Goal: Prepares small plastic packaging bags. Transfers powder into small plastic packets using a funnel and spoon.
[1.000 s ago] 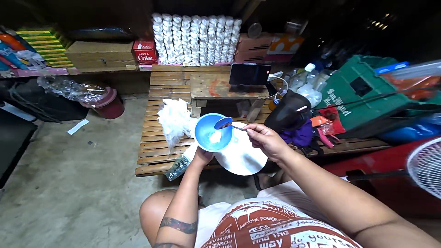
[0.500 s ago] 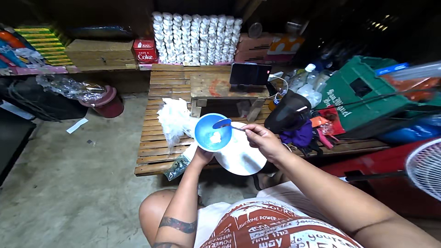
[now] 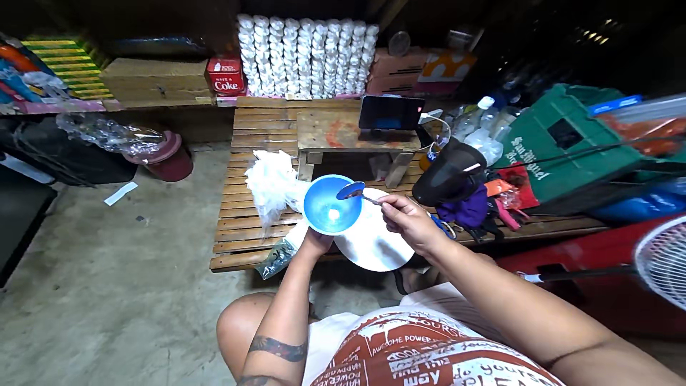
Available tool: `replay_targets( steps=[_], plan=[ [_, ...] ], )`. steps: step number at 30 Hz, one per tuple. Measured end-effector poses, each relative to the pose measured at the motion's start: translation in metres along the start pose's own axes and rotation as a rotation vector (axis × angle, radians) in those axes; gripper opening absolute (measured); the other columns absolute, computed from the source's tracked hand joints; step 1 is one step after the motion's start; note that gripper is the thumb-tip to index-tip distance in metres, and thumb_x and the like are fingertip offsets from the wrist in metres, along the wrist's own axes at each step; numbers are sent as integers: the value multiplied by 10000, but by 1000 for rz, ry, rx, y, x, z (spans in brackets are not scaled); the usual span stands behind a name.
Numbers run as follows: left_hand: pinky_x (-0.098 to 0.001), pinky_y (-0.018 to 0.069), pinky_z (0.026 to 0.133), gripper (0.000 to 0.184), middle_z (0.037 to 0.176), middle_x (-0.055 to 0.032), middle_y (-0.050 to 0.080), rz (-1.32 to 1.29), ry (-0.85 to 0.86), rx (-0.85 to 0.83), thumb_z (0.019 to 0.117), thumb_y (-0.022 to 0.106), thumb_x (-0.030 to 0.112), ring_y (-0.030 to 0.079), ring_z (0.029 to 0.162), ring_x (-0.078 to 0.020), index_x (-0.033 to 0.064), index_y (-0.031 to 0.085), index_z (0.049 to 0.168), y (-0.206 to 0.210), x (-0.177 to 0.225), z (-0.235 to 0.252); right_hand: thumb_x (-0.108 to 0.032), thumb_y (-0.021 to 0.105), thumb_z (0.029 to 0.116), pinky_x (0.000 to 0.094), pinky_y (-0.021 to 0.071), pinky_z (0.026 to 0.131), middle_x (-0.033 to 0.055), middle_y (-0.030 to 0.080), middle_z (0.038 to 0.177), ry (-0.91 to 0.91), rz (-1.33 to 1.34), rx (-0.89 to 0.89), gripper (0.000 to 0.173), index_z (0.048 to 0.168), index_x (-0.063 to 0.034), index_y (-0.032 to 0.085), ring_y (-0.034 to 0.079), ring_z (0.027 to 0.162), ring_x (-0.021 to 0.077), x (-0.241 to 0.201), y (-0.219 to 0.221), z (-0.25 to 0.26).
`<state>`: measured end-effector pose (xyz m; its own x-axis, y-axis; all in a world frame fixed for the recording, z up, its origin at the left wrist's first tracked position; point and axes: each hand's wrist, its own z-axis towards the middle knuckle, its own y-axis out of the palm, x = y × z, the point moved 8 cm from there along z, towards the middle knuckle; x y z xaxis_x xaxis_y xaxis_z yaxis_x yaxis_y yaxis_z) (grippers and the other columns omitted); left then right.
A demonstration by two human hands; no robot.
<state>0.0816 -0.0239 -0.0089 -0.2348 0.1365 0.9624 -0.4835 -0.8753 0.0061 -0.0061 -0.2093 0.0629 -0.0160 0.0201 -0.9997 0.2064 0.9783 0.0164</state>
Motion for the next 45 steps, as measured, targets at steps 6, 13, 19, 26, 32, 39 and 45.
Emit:
replay_targets(
  steps=[6, 13, 19, 26, 32, 39, 45],
  plan=[
    [-233, 539, 897, 365, 1038, -98, 690, 70, -100, -11, 900, 664, 0, 644, 952, -11, -109, 579, 1238, -5, 0, 2, -146, 539, 1049, 168, 418, 563, -70, 584, 797, -12, -14, 24, 181, 1166, -140, 678, 470, 595, -3, 1, -3, 0],
    [-221, 537, 876, 340, 1008, -59, 683, 46, -77, -19, 900, 658, 11, 636, 925, 10, -88, 589, 1218, -5, 2, 4, -148, 539, 1049, 168, 416, 561, -67, 580, 790, 8, 28, 32, 181, 1172, -144, 672, 466, 589, -1, 6, -3, -1],
    [-249, 527, 930, 348, 1072, -104, 682, 106, -37, -63, 907, 641, 17, 637, 989, -27, -96, 588, 1231, -5, 11, 6, -151, 518, 1056, 164, 433, 560, -59, 593, 801, -32, 105, 24, 190, 1167, -162, 672, 490, 599, 2, -1, -3, -1],
    [-240, 537, 907, 349, 1044, -65, 680, 25, -63, -18, 890, 653, 4, 637, 964, -4, -81, 589, 1223, -8, 8, 5, -146, 522, 1050, 167, 437, 568, -59, 595, 802, -42, 90, 21, 197, 1166, -160, 680, 488, 604, 4, -3, -3, -1],
    [-264, 529, 961, 312, 1111, -105, 683, 58, -48, -27, 918, 641, -10, 639, 1033, -38, -81, 607, 1220, -8, 8, 7, -162, 543, 1049, 165, 424, 560, -57, 610, 852, -75, 42, 42, 196, 1187, -159, 682, 478, 608, 2, -2, -5, 0],
    [-260, 534, 975, 284, 1122, -73, 689, 13, -29, -66, 948, 615, -21, 644, 1038, -21, -64, 608, 1228, -6, 11, 7, -195, 507, 1075, 161, 400, 545, -62, 586, 831, -35, -6, 113, 225, 1231, -164, 665, 465, 601, 5, -8, -11, -2],
    [-257, 522, 1008, 285, 1165, -90, 691, 29, 12, 18, 986, 597, 44, 643, 1083, -18, -83, 593, 1242, -20, 6, 10, -230, 461, 1093, 158, 421, 553, -65, 548, 818, 110, -98, 233, 159, 1101, -132, 585, 489, 616, 3, -5, -58, -1]
  ],
)
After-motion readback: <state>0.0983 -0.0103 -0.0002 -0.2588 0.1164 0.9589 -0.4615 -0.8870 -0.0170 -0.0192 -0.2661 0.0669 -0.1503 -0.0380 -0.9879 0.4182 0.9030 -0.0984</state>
